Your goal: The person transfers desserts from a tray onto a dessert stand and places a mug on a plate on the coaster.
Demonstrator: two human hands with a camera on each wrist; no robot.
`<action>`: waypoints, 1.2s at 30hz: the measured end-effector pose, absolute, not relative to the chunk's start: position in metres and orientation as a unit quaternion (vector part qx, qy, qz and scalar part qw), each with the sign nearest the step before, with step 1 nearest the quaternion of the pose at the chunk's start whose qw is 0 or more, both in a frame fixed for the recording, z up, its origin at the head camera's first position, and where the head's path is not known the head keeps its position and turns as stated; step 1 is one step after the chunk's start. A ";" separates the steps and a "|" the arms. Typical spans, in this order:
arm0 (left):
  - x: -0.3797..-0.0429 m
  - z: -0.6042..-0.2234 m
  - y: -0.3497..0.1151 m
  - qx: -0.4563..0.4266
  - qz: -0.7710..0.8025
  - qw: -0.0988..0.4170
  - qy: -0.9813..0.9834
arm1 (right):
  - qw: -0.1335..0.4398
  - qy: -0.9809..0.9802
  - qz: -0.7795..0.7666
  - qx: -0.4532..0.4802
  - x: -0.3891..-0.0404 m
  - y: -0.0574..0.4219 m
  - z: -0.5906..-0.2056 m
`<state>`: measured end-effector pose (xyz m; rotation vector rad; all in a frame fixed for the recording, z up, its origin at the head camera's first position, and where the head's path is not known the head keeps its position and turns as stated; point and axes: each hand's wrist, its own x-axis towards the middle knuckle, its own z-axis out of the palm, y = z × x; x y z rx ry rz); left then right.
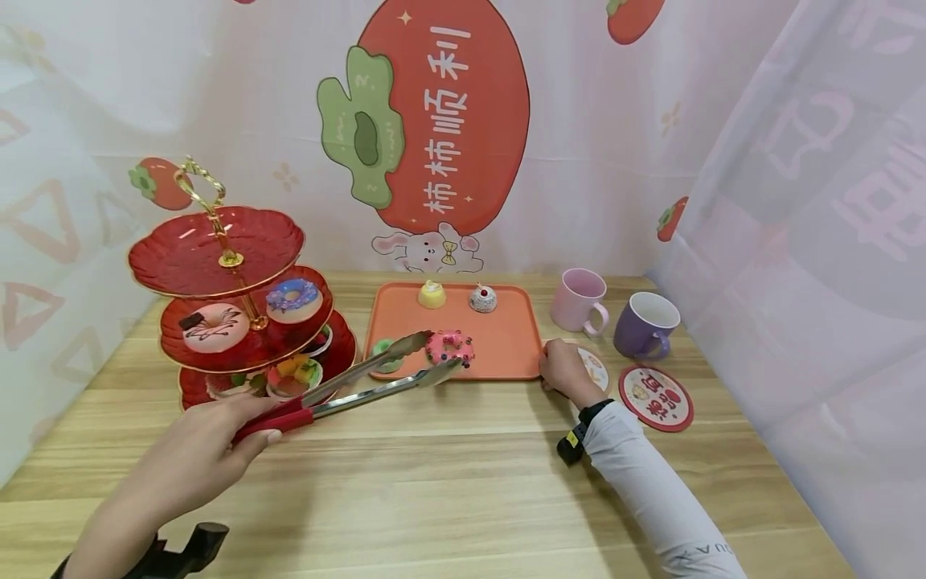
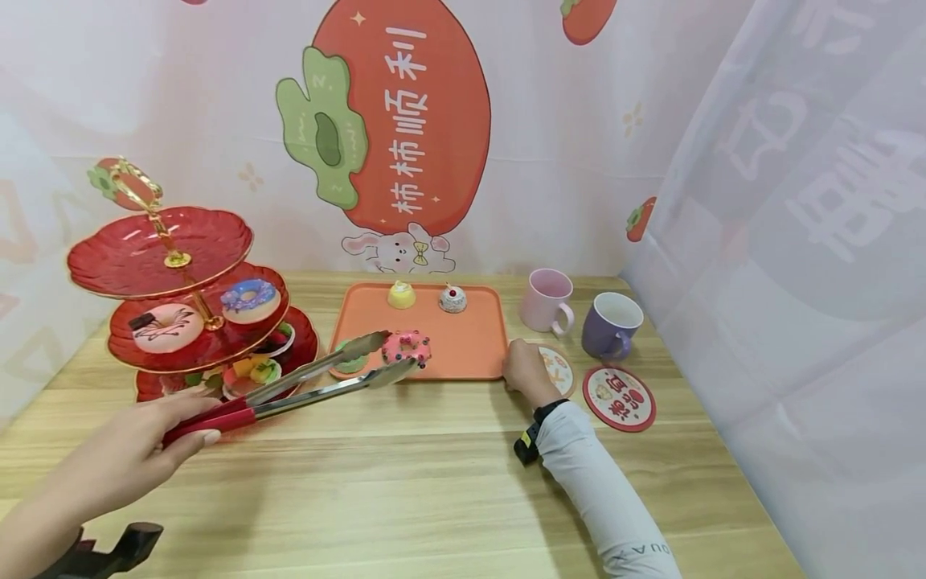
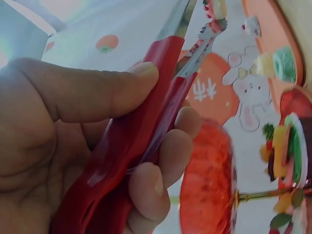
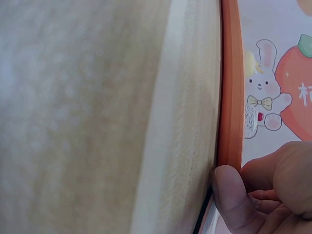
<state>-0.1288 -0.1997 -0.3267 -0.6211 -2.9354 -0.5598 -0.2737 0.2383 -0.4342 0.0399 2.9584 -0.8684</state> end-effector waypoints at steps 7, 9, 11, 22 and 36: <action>-0.124 -0.323 -0.219 -0.192 -0.191 0.032 -0.962 | 0.035 0.956 -0.292 0.019 -0.273 0.239 -0.435; -0.122 -0.321 -0.223 -0.181 -0.192 0.028 -0.964 | 0.034 0.955 -0.292 0.018 -0.273 0.239 -0.435; -0.119 -0.320 -0.227 -0.170 -0.188 0.026 -0.967 | 0.034 0.955 -0.294 0.019 -0.273 0.239 -0.435; -0.104 -0.315 -0.248 -0.151 -0.156 0.084 -0.972 | 0.031 0.956 -0.291 0.014 -0.272 0.239 -0.434; -0.088 -0.329 -0.284 -0.081 -0.212 0.157 -0.961 | 0.020 0.959 -0.282 0.007 -0.273 0.240 -0.434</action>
